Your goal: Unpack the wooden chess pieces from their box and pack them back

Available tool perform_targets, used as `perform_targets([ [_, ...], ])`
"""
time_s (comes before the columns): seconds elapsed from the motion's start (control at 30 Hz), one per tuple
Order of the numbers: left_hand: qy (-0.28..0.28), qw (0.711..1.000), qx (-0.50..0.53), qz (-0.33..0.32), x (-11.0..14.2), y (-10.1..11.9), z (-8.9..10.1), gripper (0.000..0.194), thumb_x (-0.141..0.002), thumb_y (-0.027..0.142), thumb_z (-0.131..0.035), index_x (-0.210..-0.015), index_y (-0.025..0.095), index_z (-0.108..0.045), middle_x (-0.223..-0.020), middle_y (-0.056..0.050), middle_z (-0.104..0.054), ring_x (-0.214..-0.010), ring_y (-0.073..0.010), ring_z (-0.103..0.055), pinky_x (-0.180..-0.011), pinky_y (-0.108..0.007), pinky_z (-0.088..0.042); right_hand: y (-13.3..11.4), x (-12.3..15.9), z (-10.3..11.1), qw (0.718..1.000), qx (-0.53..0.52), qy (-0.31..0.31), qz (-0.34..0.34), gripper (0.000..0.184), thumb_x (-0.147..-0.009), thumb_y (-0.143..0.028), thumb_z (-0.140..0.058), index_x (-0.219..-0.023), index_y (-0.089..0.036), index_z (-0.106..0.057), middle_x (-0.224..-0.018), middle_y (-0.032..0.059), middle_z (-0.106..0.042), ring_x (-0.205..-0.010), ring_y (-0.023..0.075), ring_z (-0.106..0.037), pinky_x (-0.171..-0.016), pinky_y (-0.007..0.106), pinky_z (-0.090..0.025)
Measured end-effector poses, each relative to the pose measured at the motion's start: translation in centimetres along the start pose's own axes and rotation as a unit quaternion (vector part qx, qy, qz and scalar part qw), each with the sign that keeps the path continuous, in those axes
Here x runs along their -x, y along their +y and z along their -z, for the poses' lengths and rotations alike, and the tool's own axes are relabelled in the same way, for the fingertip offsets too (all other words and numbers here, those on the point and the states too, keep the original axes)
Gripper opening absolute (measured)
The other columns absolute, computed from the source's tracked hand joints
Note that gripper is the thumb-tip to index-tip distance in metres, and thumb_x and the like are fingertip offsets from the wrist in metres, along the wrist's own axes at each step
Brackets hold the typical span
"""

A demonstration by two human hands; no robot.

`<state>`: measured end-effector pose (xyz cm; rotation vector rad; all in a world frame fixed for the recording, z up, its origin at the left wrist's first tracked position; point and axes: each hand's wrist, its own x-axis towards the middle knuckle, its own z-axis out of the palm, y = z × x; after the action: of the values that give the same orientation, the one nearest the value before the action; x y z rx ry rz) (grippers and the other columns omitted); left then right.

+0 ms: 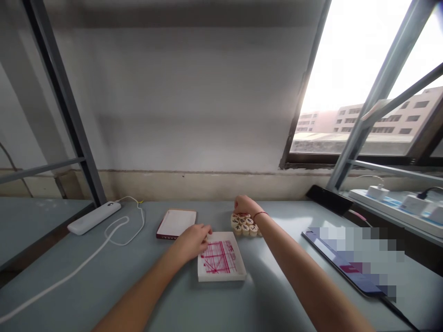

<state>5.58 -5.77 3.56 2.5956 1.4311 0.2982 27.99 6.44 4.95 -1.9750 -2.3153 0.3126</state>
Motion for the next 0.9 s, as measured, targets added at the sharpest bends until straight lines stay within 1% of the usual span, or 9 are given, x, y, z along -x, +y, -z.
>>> perform_targets([
  [0.13,-0.003,1.000,-0.002,0.003,0.0,0.1,0.0,0.031,-0.072,0.008,-0.045,-0.099,0.017,-0.056,-0.094,-0.006,-0.061,-0.086,-0.0192,-0.058,-0.074,-0.026,-0.043,0.3,-0.1,-0.2,1.000,-0.001,0.014,0.003,0.019,-0.056,-0.015,-0.065,-0.075,-0.015,-0.070,-0.072,0.0084,-0.069,-0.063,0.0176,-0.063,-0.052,0.022,-0.042],
  [0.3,-0.002,1.000,-0.002,0.000,0.0,0.1,-0.1,0.029,-0.072,0.008,-0.046,-0.097,0.017,-0.056,-0.093,-0.006,-0.061,-0.088,-0.0184,-0.058,-0.077,-0.026,-0.043,0.6,-0.2,0.3,0.999,-0.004,0.037,0.014,0.017,-0.057,-0.014,-0.066,-0.074,-0.013,-0.069,-0.074,0.0104,-0.070,-0.066,0.0186,-0.064,-0.052,0.022,-0.042],
  [0.4,0.014,1.000,0.011,0.002,0.0,0.2,0.2,0.030,-0.075,0.014,-0.050,-0.104,0.017,-0.055,-0.100,-0.007,-0.061,-0.094,-0.0203,-0.057,-0.082,-0.029,-0.043,-0.2,0.7,0.8,0.993,-0.100,0.052,0.023,0.020,-0.066,-0.019,-0.063,-0.084,-0.012,-0.066,-0.070,0.0077,-0.069,-0.055,0.0139,-0.063,-0.048,0.019,-0.042],
  [0.47,0.055,0.998,0.031,0.006,0.0,0.4,0.4,0.038,-0.078,0.024,-0.054,-0.115,0.016,-0.051,-0.109,-0.009,-0.058,-0.103,-0.0228,-0.053,-0.089,-0.032,-0.042,-1.2,2.1,0.9,0.970,-0.228,0.057,0.058,0.025,-0.070,-0.025,-0.063,-0.092,-0.012,-0.063,-0.076,0.0068,-0.069,-0.052,0.0117,-0.062,-0.043,0.017,-0.042],
  [0.53,0.102,0.992,0.068,0.014,-0.1,0.6,0.7,0.049,-0.081,0.034,-0.054,-0.125,0.017,-0.044,-0.119,-0.011,-0.053,-0.108,-0.0237,-0.051,-0.092,-0.035,-0.041,-2.5,4.2,0.6,0.933,-0.337,0.044,0.114,0.030,-0.072,-0.032,-0.064,-0.096,-0.014,-0.061,-0.090,0.0075,-0.069,-0.056,0.0115,-0.063,-0.042,0.016,-0.043],
  [0.6,0.133,0.984,0.116,0.015,-0.2,0.9,0.9,0.050,-0.085,0.038,-0.050,-0.130,0.020,-0.040,-0.124,-0.010,-0.050,-0.105,-0.0217,-0.053,-0.091,-0.035,-0.042,-3.8,6.4,0.0,0.895,-0.416,0.005,0.160,0.033,-0.073,-0.038,-0.065,-0.096,-0.015,-0.060,-0.091,0.0079,-0.068,-0.061,0.0130,-0.064,-0.044,0.018,-0.046],
  [0.67,0.150,0.976,0.156,0.002,-0.3,1.2,0.9,0.044,-0.087,0.037,-0.048,-0.128,0.022,-0.042,-0.124,-0.008,-0.050,-0.104,-0.0196,-0.054,-0.091,-0.033,-0.043,-4.8,8.2,-0.6,0.865,-0.461,-0.027,0.194,0.033,-0.073,-0.040,-0.065,-0.094,-0.015,-0.061,-0.086,0.0066,-0.068,-0.068,0.0144,-0.065,-0.049,0.020,-0.050],
  [0.77,0.153,0.972,0.179,-0.018,-0.4,1.6,0.9,0.036,-0.087,0.032,-0.048,-0.121,0.021,-0.049,-0.116,-0.006,-0.056,-0.105,-0.0190,-0.053,-0.091,-0.031,-0.042,-5.4,9.6,-1.4,0.840,-0.513,-0.036,0.172,0.032,-0.072,-0.042,-0.066,-0.087,-0.014,-0.061,-0.079,0.0055,-0.067,-0.069,0.0140,-0.064,-0.053,0.021,-0.052],
  [0.9,0.125,0.975,0.184,-0.003,-0.5,1.8,1.0,0.035,-0.083,0.028,-0.053,-0.117,0.022,-0.053,-0.106,-0.005,-0.060,-0.097,-0.0189,-0.057,-0.084,-0.030,-0.046,-5.2,9.6,-2.1,0.819,-0.554,-0.056,0.140,0.034,-0.070,-0.043,-0.067,-0.085,-0.013,-0.060,-0.076,0.0053,-0.067,-0.068,0.0132,-0.063,-0.058,0.024,-0.052],
])
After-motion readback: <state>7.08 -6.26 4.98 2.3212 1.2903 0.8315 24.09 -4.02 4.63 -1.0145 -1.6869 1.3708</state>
